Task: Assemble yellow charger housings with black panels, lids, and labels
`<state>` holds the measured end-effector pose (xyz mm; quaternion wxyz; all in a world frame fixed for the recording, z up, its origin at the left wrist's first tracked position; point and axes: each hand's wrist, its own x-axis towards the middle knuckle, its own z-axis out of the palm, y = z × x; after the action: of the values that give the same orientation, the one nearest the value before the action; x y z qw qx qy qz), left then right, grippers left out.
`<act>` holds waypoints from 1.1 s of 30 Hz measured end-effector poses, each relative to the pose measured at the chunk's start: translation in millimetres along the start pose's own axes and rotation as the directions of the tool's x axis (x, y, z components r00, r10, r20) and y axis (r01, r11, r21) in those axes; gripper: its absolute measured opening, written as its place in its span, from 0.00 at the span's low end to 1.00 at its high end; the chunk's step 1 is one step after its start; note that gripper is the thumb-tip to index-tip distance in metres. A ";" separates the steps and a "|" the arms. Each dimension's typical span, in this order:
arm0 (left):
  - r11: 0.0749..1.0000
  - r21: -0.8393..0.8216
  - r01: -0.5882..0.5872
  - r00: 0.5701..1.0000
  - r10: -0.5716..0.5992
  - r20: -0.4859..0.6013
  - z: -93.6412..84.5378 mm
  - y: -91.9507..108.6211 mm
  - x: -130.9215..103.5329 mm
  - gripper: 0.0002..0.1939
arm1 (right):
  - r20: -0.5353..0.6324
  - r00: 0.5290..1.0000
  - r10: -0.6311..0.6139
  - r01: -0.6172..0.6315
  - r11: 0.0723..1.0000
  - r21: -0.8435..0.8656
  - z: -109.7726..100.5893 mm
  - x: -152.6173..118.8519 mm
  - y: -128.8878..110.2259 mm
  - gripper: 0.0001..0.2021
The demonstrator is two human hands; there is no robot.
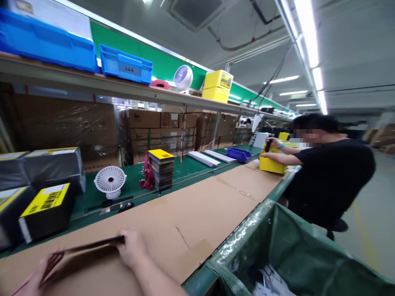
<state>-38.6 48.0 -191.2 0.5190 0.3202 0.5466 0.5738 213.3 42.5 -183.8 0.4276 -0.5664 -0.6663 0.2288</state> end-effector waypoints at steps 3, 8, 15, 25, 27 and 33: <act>0.992 -0.123 0.030 0.999 -0.025 0.043 -3.2 -8.2 -5.9 0.23 | -0.011 1.000 -0.022 0.022 0.999 -0.041 -3.9 -8.5 -1.5 0.08; 0.991 -0.133 -0.031 1.000 0.031 0.002 -1.8 -13.1 -6.3 0.14 | -0.008 0.998 -0.059 0.058 0.995 -0.077 -6.4 -16.3 1.0 0.11; 0.998 -0.042 -0.047 0.998 0.049 0.048 -11.6 -11.4 -11.0 0.14 | 0.003 0.995 -0.104 0.104 0.990 -0.094 -0.3 -14.3 2.3 0.11; 0.979 0.121 -0.167 0.982 0.153 0.114 -16.9 -9.6 -23.1 0.20 | 0.005 0.994 -0.112 0.111 0.985 -0.129 -1.2 -2.0 4.0 0.10; 0.963 0.191 -0.191 0.978 0.169 0.122 -15.2 -9.6 -23.0 0.22 | 0.000 0.996 -0.085 0.084 0.981 -0.175 -1.0 1.2 6.8 0.11; 0.807 0.515 -0.287 0.958 0.249 0.144 -2.1 -14.2 -24.6 0.26 | 0.049 0.999 0.008 0.012 0.919 -0.394 8.3 5.8 18.7 0.32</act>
<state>-30.8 22.2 -200.4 0.3427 0.5448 0.6146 0.4562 216.9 54.2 -201.2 0.2887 -0.6343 -0.7096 0.1037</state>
